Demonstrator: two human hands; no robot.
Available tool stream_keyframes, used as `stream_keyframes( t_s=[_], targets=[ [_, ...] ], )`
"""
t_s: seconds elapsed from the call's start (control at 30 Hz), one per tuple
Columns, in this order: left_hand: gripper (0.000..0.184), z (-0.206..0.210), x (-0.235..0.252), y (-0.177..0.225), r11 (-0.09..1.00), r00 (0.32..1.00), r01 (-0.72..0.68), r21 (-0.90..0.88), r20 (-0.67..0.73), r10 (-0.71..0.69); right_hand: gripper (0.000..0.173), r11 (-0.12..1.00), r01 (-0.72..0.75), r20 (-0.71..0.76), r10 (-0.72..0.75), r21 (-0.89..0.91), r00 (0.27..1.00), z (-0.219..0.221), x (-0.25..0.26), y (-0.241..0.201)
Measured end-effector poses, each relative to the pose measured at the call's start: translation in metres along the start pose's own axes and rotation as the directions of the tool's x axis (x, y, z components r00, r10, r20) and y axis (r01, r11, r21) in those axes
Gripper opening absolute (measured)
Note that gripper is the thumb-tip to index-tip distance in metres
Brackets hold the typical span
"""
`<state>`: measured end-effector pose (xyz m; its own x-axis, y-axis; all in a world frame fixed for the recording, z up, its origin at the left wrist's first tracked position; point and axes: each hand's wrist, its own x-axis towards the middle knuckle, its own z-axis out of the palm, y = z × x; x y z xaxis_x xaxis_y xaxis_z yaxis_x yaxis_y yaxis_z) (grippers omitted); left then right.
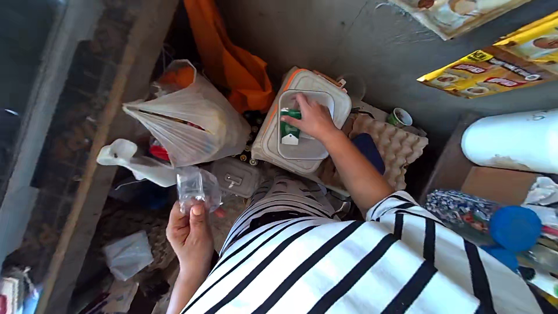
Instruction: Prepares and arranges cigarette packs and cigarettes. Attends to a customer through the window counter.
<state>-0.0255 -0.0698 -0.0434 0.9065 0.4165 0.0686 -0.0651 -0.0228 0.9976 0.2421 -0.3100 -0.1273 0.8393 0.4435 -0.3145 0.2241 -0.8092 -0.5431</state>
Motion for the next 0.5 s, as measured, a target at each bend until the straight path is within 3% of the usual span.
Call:
stream_keyframes(
  t_s=[0.07, 0.13, 0.23, 0.33, 0.5],
  targets=[
    [0.016, 0.005, 0.002, 0.003, 0.999, 0.999, 0.041, 0.006, -0.030, -0.041, 0.066, 0.996, 0.086, -0.126, -0.083, 0.021, 0.989, -0.007, -0.003, -0.010],
    [0.014, 0.009, 0.001, 0.007, 0.995, 0.995, 0.091, 0.030, -0.054, -0.089, 0.050, 0.949, 0.289, -0.295, -0.243, 0.126, 0.924, -0.016, -0.012, -0.028],
    [0.014, 0.009, 0.000, 0.010, 0.993, 0.991, 0.114, 0.014, -0.068, -0.113, 0.034, 0.646, 0.654, -0.422, -0.505, 0.394, 0.753, -0.021, -0.030, -0.071],
    [0.013, 0.003, -0.004, 0.015, 0.997, 0.993, 0.081, 0.019, -0.084, -0.079, 0.038, 0.371, 0.778, -0.427, -0.675, 0.507, 0.601, -0.018, -0.045, -0.117],
    [0.013, -0.024, -0.029, 0.020, 1.000, 0.983, 0.015, -0.001, -0.185, -0.015, 0.048, 0.218, 0.831, -0.270, -0.878, 0.511, 0.396, 0.001, -0.049, -0.178]
  ],
)
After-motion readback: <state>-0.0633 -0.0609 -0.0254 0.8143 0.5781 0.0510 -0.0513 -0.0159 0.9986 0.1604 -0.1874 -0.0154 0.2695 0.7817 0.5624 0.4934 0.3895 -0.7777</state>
